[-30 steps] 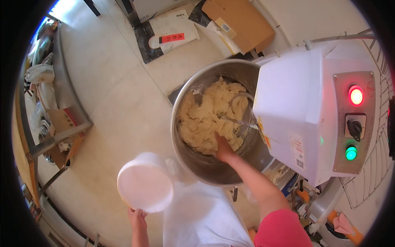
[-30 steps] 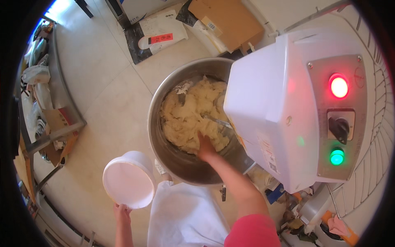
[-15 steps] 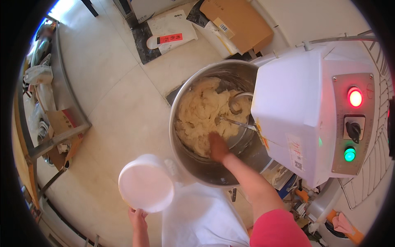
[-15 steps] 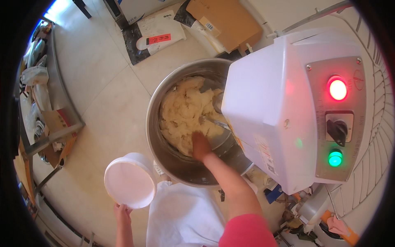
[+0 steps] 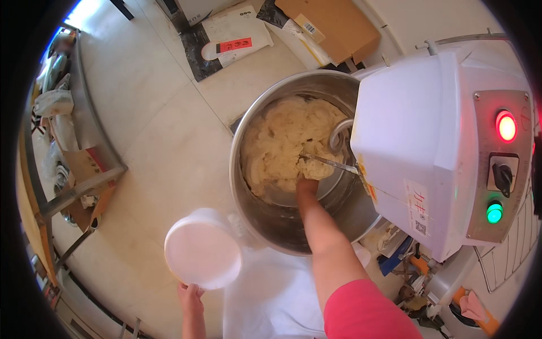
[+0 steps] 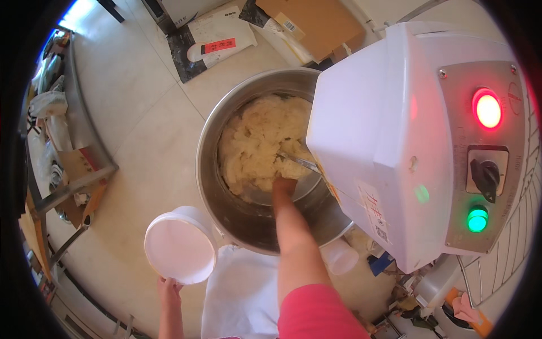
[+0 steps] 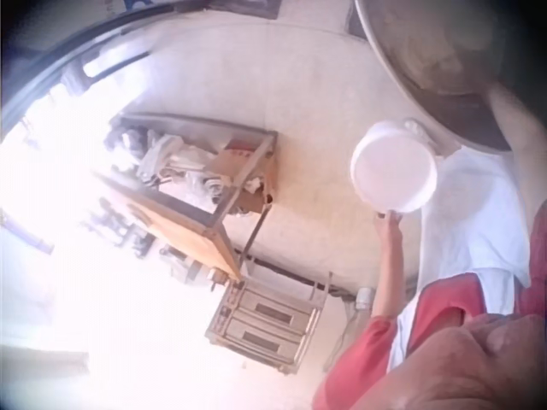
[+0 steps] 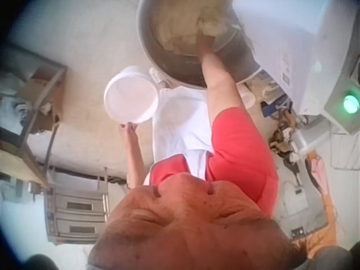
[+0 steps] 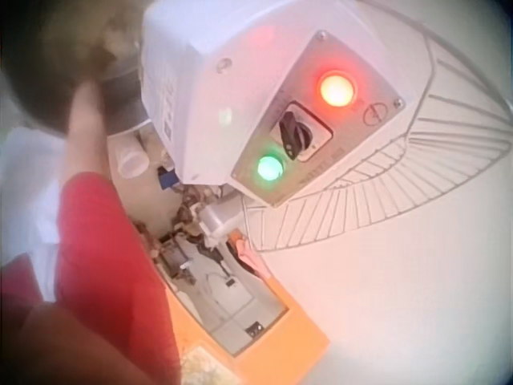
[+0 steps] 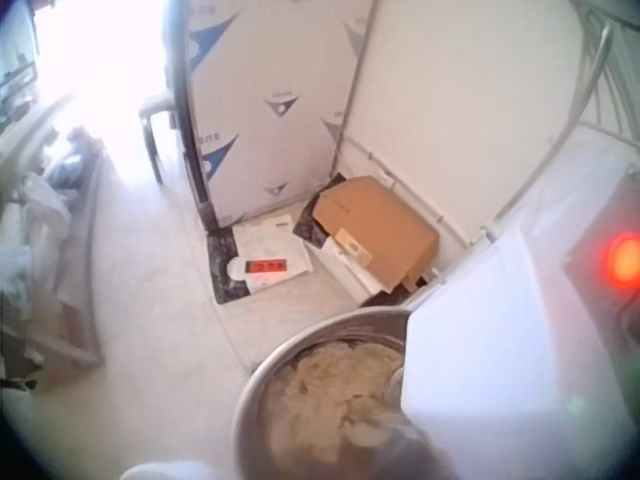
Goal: The person mixes dough in a large industrial mixer by hand and with a scraper, pulling dough from the sides of the bowl and checking its consistency.
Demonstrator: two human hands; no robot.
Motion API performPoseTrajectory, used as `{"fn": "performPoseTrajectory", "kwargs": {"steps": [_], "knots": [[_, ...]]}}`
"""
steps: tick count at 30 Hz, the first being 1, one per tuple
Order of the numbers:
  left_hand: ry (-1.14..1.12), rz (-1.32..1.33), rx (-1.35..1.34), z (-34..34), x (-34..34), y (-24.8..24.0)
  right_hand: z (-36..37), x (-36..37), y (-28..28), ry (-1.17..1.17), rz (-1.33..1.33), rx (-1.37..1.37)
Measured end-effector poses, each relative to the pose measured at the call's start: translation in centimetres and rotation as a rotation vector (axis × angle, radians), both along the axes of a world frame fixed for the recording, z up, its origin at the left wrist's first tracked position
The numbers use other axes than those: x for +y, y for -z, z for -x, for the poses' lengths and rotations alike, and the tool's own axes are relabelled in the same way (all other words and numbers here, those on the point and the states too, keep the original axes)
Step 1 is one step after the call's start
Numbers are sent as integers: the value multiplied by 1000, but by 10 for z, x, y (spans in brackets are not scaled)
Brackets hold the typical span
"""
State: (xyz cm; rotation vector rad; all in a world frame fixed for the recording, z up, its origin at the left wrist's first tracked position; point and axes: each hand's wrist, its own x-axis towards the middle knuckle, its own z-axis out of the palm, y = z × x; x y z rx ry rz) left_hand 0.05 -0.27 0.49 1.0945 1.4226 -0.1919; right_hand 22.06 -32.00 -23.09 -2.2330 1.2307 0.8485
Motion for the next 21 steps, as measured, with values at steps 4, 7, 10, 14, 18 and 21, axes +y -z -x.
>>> {"fn": "performPoseTrajectory", "kwargs": {"steps": [4,7,10,14,18,21], "knots": [[18,16,-24,15,10,3,20,3,-38,168,-562,34],[10,24,-70,7,7,-1,21,7,-87,550,-724,63],[2,21,-85,4,5,0,11,7,-102,660,-662,39],[1,34,-72,1,2,0,-13,3,-50,639,-589,-180],[1,63,-53,1,-2,-3,-2,15,9,19,99,30],[-7,23,-34,5,-2,-4,17,18,5,-105,87,33]]}}
